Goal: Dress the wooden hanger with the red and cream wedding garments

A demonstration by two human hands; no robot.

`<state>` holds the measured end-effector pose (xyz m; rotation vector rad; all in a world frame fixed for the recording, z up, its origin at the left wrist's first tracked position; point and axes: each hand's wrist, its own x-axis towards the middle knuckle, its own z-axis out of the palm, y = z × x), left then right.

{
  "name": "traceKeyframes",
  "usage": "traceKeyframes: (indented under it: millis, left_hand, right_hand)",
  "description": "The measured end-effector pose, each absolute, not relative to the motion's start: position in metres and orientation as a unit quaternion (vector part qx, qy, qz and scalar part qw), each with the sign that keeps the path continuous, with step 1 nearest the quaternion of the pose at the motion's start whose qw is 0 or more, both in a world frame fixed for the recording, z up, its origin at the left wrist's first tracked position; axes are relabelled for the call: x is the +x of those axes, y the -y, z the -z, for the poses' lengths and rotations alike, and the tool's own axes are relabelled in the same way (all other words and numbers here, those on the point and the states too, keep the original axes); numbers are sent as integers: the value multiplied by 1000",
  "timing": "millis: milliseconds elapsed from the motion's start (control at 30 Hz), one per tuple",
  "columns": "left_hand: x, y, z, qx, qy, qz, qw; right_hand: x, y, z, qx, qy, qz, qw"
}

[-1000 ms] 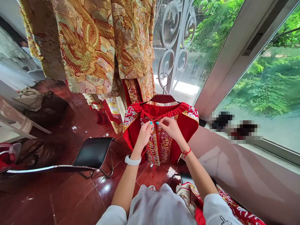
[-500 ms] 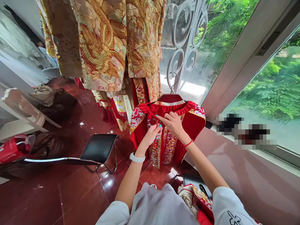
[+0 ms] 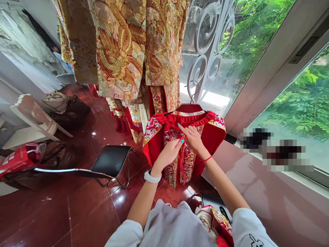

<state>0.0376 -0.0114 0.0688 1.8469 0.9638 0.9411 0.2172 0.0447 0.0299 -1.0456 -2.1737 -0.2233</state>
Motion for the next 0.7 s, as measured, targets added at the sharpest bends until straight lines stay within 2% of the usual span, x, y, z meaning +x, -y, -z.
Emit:
traceKeyframes:
  millis: [67,167,267,400,500,567,700]
  left_hand:
    - [32,9,-71,750,-432,-385,321]
    - [28,3,-75,764,-463,-407,192]
    - [32,-4,-82,773,-429,-450,122]
    - [41,-17,-90,819,-358,-421,153]
    - [44,-26,-97,841,-364,-357,182]
    - [45,-31,-102,844,-375,-325,206]
    - [45,-46,-109,839,-367,-262,306]
  right_hand:
    - [220,-40,-38,-396,847,21,355]
    - [224,-34,-50,-391,822,-95,403]
    - [230,-33,-61,-366,792,-194,449]
    - [243,-34,-74,-315,802,-265,432]
    - [250,-31,-80,-303,820,-260,410]
    - [250,-27,-81,-311,832,-218,405]
    - [241,-17,-74,-367,830,-49,417]
